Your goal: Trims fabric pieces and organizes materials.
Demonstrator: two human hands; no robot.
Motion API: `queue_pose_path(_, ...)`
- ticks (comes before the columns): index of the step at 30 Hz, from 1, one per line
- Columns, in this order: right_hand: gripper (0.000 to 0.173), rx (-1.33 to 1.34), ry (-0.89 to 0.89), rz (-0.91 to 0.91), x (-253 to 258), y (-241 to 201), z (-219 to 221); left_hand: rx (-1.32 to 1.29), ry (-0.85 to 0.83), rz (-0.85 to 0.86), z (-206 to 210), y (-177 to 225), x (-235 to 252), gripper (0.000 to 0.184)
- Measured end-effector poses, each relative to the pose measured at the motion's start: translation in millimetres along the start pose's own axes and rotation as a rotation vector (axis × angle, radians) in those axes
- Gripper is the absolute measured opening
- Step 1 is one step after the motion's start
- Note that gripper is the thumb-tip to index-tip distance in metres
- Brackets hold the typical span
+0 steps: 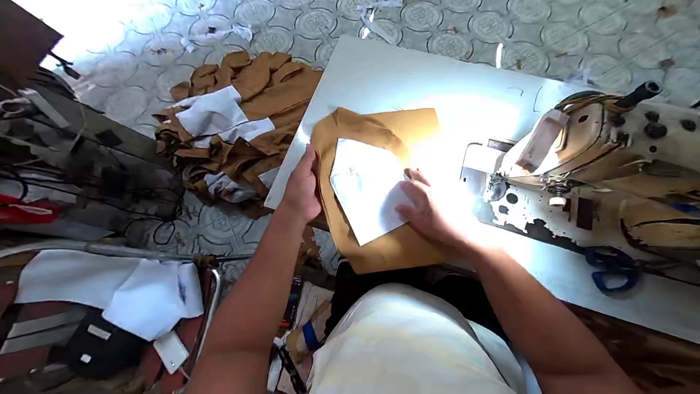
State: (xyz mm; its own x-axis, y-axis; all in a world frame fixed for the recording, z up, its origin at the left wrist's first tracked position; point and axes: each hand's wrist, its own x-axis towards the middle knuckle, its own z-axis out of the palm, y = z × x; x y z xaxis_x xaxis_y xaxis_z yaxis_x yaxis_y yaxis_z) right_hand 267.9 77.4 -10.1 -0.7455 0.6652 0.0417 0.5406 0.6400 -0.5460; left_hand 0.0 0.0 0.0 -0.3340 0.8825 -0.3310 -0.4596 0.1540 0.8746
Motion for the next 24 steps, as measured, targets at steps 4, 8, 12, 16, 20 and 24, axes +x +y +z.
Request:
queue_pose_path(4, 0.052, -0.051, 0.166, 0.056, -57, 21, 11, 0.438, 0.101, 0.092, 1, 10, 37, 0.062)
queue_pose_path(8, 0.062, -0.045, 0.303, 0.347, -91, 33, -1, 1.129, 0.189, 0.129, 20, 11, 70, 0.059)
queue_pose_path(12, 0.049, -0.109, 0.332, 0.319, -82, 39, 11, 1.285, 0.162, 0.136, 39, 16, 75, 0.05)
queue_pose_path(16, 0.025, -0.065, 0.366, 0.244, -63, 41, 5, 1.128, 0.025, 0.29, 45, 28, 56, 0.039)
queue_pose_path(20, 0.019, 0.145, 0.477, 0.158, -79, 39, -5, 0.671, -0.465, 0.491, 55, 47, 5, 0.024)
queue_pose_path(24, 0.014, 0.239, 0.54, 0.093, -128, 31, -15, 0.621, -0.649, 0.462, 74, 21, 5, 0.024)
